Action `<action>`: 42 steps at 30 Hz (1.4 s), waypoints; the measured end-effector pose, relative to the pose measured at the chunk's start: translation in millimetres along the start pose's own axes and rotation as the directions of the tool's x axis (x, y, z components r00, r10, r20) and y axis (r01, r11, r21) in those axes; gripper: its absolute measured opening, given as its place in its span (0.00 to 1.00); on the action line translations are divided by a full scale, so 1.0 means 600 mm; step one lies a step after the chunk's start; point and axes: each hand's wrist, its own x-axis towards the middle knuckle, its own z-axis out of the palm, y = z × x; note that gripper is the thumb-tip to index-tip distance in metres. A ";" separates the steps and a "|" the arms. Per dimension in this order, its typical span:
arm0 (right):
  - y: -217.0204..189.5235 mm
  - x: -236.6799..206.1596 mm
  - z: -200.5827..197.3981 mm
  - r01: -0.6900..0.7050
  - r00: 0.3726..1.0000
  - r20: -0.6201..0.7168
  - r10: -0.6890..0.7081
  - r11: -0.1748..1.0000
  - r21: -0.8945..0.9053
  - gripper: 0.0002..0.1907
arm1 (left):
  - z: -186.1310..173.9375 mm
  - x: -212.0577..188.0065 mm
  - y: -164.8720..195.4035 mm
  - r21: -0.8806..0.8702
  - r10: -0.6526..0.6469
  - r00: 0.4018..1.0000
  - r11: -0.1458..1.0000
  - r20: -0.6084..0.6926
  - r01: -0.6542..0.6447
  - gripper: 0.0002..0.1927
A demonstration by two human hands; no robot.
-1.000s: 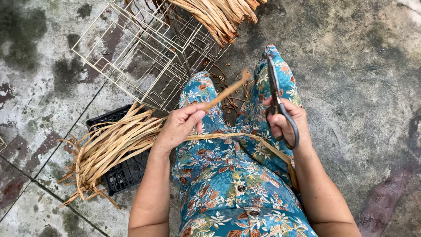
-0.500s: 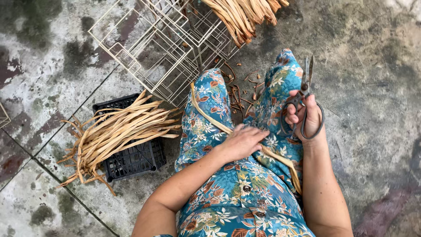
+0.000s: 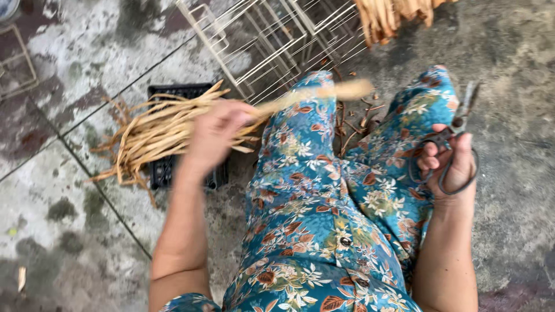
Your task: The person sits on the ground and trims dried leaf midribs one at a time with scissors, cutting off dark edge portions and placing the trimmed strips onto a pile beside a black crate, with cuttings falling around their lap.
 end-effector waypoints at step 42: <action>0.027 0.142 0.149 -0.027 0.997 0.071 0.037 0.990 -0.141 0.30 | 0.265 0.508 -0.145 0.577 0.356 0.934 0.766 -0.013 -0.284 0.08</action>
